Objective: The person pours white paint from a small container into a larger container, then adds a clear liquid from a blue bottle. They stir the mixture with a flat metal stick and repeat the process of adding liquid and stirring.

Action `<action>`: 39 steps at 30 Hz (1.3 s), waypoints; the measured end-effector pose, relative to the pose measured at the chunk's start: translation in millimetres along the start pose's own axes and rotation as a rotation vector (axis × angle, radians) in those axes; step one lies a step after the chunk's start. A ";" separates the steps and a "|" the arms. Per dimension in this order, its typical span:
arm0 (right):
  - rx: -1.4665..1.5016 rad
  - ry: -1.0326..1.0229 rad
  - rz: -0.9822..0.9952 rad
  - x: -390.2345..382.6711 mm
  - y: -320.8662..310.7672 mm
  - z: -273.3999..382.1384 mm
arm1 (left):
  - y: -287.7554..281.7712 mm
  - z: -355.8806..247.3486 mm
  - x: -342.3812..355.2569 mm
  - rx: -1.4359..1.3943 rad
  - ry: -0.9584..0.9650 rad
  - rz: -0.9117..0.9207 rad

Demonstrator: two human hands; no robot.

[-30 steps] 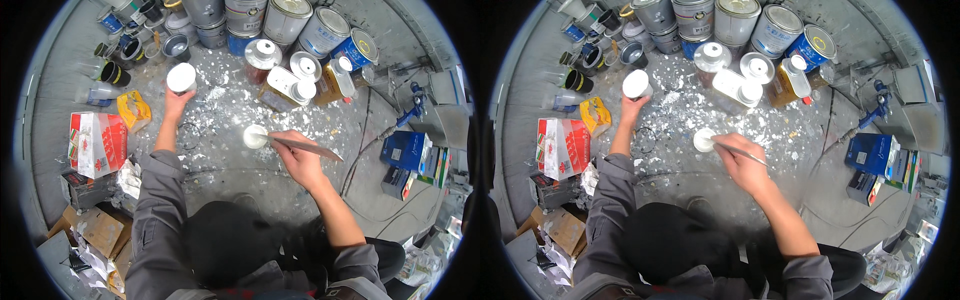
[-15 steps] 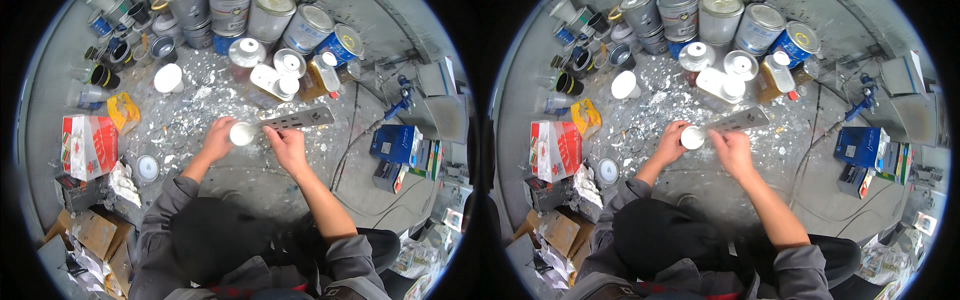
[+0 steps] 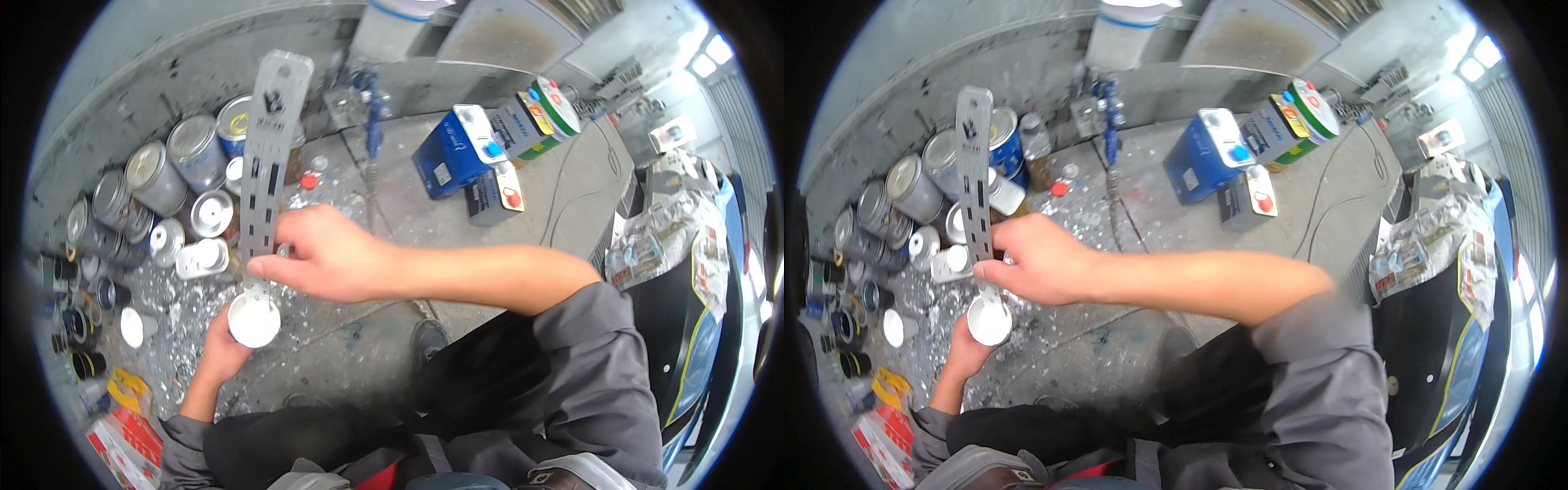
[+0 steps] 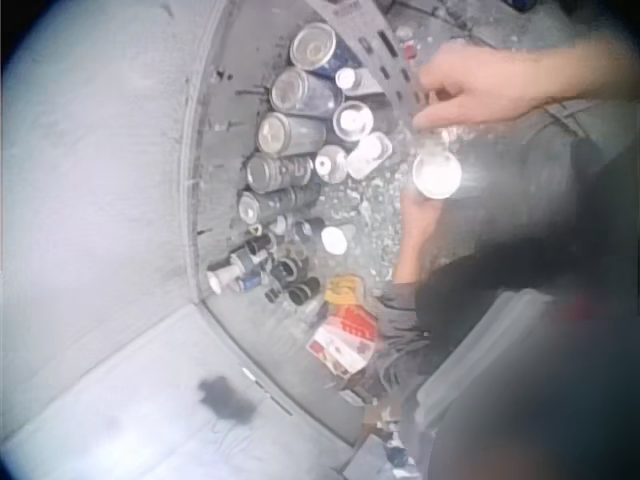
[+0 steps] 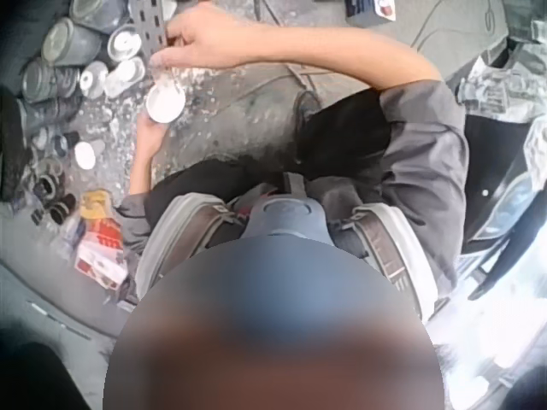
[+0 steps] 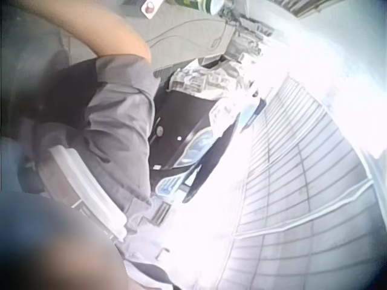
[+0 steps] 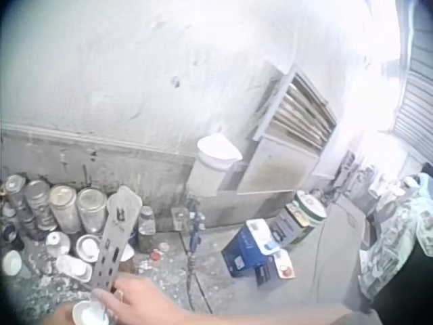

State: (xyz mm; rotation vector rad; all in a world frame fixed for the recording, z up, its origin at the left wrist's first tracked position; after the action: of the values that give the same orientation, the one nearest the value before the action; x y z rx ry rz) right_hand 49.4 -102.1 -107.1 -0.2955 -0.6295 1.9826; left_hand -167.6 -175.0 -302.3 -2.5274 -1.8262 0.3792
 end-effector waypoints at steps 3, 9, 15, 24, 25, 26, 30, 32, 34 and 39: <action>-0.040 0.026 -0.181 -33.9 -127.9 2.8 | 21.6 -65.8 21.9 0.047 0.026 0.110; -0.594 0.502 -1.228 -260.6 -355.6 -245.3 | 88.4 -158.6 65.2 0.074 0.050 0.216; -0.786 1.095 -0.845 -289.2 -296.1 -410.5 | 157.8 -181.7 109.3 0.000 0.063 0.160; -0.754 0.932 -0.949 -297.6 -306.2 -429.8 | 270.9 -141.2 153.3 -0.226 0.066 0.107; -0.759 0.893 -0.912 -300.6 -310.8 -419.3 | 274.6 -128.1 155.8 -0.210 0.061 0.089; -0.763 0.854 -0.873 -304.6 -316.7 -407.8 | 277.9 -114.1 158.9 -0.194 0.055 0.072; -0.841 0.588 -0.488 -310.7 -346.5 -304.3 | 300.0 -70.1 168.5 -0.314 0.000 0.094; -0.840 0.504 -0.267 -297.0 -350.3 -247.4 | 307.6 -58.9 170.9 -0.301 0.035 0.108; -0.865 0.396 -0.062 -270.7 -339.5 -185.2 | 315.0 -47.3 169.5 -0.338 0.022 0.121; -0.909 0.263 0.336 -206.9 -297.3 -86.3 | 328.0 -35.7 166.9 -0.358 0.032 0.155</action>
State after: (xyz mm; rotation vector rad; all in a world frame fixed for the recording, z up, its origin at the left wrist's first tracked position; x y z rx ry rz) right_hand 410.6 -147.2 -28.7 -1.2549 -1.3443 1.7909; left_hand 195.4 -120.1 -346.2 -2.8959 -1.8351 0.0072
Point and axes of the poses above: each hand's wrist, its own x-axis towards the middle knuckle, its own y-axis out of the palm, z = x × y, the point moved 7 cm from there along x, towards the middle knuckle, and after that the axes turned 5 degrees about -z, right-handed, at the moved point
